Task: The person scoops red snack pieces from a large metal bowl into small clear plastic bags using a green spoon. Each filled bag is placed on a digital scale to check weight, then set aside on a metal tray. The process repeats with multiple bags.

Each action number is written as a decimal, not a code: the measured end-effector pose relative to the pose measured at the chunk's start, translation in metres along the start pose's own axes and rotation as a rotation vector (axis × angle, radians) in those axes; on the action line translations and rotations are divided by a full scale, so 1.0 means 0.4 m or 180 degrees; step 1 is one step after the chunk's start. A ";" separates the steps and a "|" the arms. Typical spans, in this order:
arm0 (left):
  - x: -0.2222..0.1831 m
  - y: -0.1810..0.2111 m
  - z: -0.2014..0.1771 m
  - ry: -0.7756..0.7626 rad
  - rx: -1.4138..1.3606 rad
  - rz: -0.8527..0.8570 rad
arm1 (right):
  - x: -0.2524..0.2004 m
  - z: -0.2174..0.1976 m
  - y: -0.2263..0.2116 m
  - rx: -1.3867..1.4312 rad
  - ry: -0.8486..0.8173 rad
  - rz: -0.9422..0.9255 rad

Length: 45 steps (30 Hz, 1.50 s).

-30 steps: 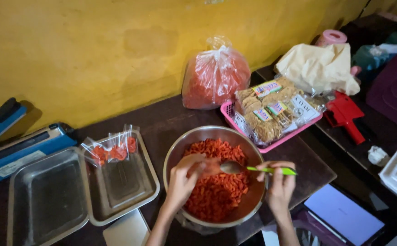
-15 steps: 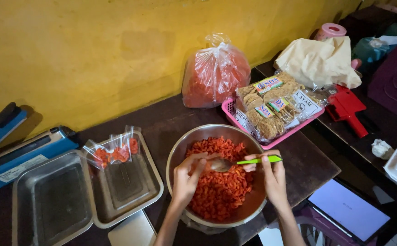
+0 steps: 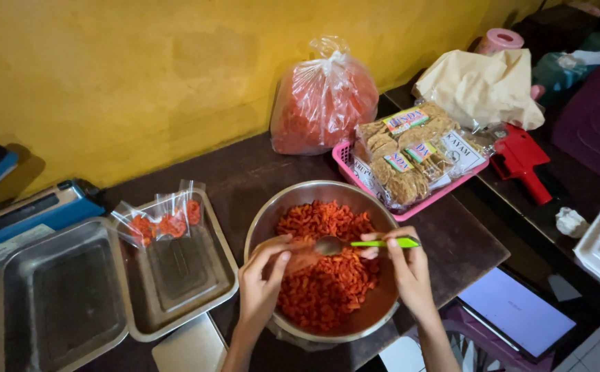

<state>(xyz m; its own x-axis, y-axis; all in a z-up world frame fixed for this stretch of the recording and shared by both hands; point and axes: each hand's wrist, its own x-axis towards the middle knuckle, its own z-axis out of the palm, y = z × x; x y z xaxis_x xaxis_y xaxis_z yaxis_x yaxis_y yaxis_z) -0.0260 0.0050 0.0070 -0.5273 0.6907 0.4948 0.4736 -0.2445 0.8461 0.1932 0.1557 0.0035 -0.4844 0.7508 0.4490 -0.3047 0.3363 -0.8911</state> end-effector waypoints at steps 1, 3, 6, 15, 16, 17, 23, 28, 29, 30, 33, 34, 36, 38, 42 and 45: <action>-0.009 -0.002 0.000 0.0005 0.0008 -0.0015 | -0.010 0.000 0.007 0.0007 -0.0008 0.0015; -0.016 -0.008 -0.002 0.0069 0.0038 0.0098 | -0.023 0.003 0.021 -0.0264 0.0413 -0.0371; -0.023 -0.005 0.001 0.0116 0.0021 0.0049 | -0.025 0.004 0.008 -0.0215 -0.0032 -0.0457; -0.025 0.019 -0.004 -0.0040 -0.0042 -0.0092 | -0.047 -0.054 0.099 -0.0276 0.0299 -0.1055; -0.025 0.017 -0.004 -0.0041 -0.0042 -0.0093 | -0.052 -0.052 0.094 -0.0276 0.0300 -0.1054; -0.025 0.015 -0.003 -0.0041 -0.0014 -0.0078 | -0.056 -0.051 0.090 -0.0453 0.0404 -0.1109; -0.025 0.021 -0.002 -0.0054 -0.0004 0.0021 | -0.057 -0.021 0.059 -0.0544 0.0148 -0.0724; -0.024 0.023 -0.001 -0.0022 0.0032 0.0097 | -0.037 -0.018 0.039 -0.0704 0.0293 -0.0300; -0.025 0.021 0.000 -0.0027 0.0042 0.0158 | -0.037 -0.022 0.043 -0.0659 0.0422 -0.0227; -0.024 0.020 0.000 -0.0031 0.0053 0.0228 | -0.034 -0.024 0.046 -0.0612 0.0553 -0.0161; -0.024 0.016 0.003 -0.0020 0.0108 0.0290 | -0.045 -0.016 0.056 -0.0205 0.0832 -0.0315; -0.024 0.017 0.003 -0.0027 0.0107 0.0285 | -0.044 -0.019 0.058 -0.0206 0.0837 -0.0309; -0.022 0.019 0.004 -0.0028 0.0089 0.0290 | -0.041 -0.024 0.062 -0.0646 0.0381 -0.0589; -0.022 0.021 0.004 -0.0037 0.0087 0.0273 | -0.039 -0.004 0.031 -0.0434 0.0112 -0.0383; -0.022 0.026 0.003 -0.0038 0.0049 0.0238 | -0.032 0.002 0.022 -0.0323 -0.0072 -0.0440; -0.023 0.025 0.002 -0.0075 0.0048 0.0230 | -0.026 0.018 0.004 -0.0324 0.0193 -0.0297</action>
<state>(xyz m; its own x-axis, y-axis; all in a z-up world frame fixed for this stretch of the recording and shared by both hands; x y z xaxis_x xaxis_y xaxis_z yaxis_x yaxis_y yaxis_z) -0.0159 -0.0033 0.0106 -0.4746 0.6875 0.5496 0.5205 -0.2844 0.8051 0.1918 0.1444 -0.0021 -0.4065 0.7456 0.5281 -0.2599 0.4598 -0.8491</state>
